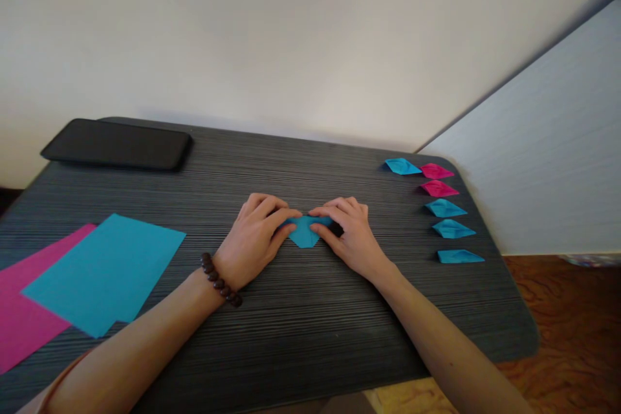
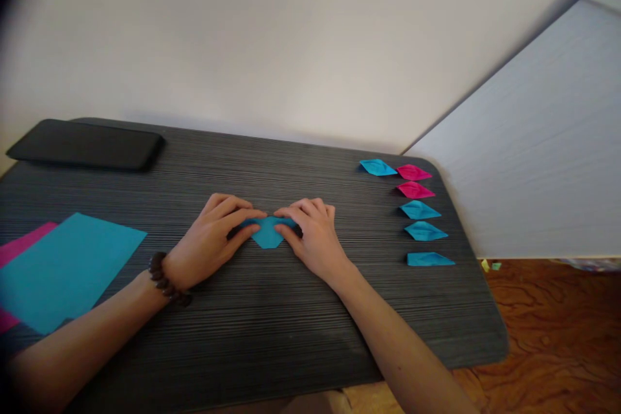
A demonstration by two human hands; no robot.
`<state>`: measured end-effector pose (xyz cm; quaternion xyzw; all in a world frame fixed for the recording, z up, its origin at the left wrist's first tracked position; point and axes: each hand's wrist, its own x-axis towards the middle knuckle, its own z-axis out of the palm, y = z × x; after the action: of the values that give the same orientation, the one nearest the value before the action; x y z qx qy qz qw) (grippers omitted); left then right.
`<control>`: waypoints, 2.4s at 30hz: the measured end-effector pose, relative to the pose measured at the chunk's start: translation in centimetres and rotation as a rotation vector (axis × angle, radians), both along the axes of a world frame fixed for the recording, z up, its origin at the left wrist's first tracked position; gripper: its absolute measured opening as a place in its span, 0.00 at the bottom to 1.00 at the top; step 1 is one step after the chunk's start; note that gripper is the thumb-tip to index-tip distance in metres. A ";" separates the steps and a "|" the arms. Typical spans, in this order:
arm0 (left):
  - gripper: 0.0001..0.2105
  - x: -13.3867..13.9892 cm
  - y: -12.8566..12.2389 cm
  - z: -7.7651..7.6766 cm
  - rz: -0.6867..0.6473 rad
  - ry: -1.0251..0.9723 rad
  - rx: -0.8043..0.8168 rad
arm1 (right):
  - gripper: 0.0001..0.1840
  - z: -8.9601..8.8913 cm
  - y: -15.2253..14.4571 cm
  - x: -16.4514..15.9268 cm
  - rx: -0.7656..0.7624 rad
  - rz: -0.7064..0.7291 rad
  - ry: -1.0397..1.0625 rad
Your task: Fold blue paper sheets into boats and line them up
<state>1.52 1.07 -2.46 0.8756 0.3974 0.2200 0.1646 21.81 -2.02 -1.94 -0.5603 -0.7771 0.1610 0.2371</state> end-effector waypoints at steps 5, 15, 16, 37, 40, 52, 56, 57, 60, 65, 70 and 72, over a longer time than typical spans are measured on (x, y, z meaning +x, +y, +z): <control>0.13 0.0 0.1 -0.3 -0.031 -0.011 0.051 | 0.09 0.0 0.2 0.1 0.002 0.001 -0.001; 0.12 -0.1 0.3 -0.3 -0.050 0.024 -0.002 | 0.08 -0.2 1.2 2.2 -0.033 0.157 0.192; 0.12 -0.1 0.3 -0.4 -0.054 0.026 0.000 | 0.08 -0.2 1.1 2.2 -0.031 0.146 0.203; 0.11 0.0 -1.0 0.5 -0.186 0.262 0.453 | 0.14 -0.2 -0.4 2.4 0.289 0.250 -0.388; 0.12 0.2 -1.7 0.9 -0.177 0.315 0.448 | 0.14 -0.1 -0.9 2.5 0.289 0.252 -0.420; 0.15 0.8 -2.7 0.9 -0.097 0.340 0.340 | 0.09 0.2 -1.0 -0.7 0.144 -0.138 -0.173; 0.17 0.7 -2.7 0.9 -0.104 0.326 0.350 | 0.07 -0.2 -0.2 -1.6 0.107 -0.195 -0.104; 0.17 0.7 -2.6 0.9 -0.104 0.325 0.352 | 0.06 -0.3 -0.2 -1.6 0.099 -0.201 -0.089; 0.16 0.6 -2.6 0.9 -0.101 0.324 0.347 | 0.04 -0.6 -0.1 -1.2 0.069 -0.206 -0.039; 0.16 0.5 -2.7 1.0 -0.088 0.344 0.330 | 0.06 -0.7 -0.5 -0.1 0.037 -0.213 0.001; 0.16 0.5 -2.7 1.1 -0.090 0.360 0.320 | 0.08 -0.6 -0.7 0.8 0.022 -0.214 0.056; 0.16 0.5 -2.7 1.2 -0.091 0.362 0.319 | 0.09 -0.6 -0.7 1.1 0.011 -0.210 0.081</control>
<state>2.01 -1.60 -1.28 0.9326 0.3409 0.1118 -0.0399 22.88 -2.68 -2.51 -0.6304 -0.7047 0.1535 0.2871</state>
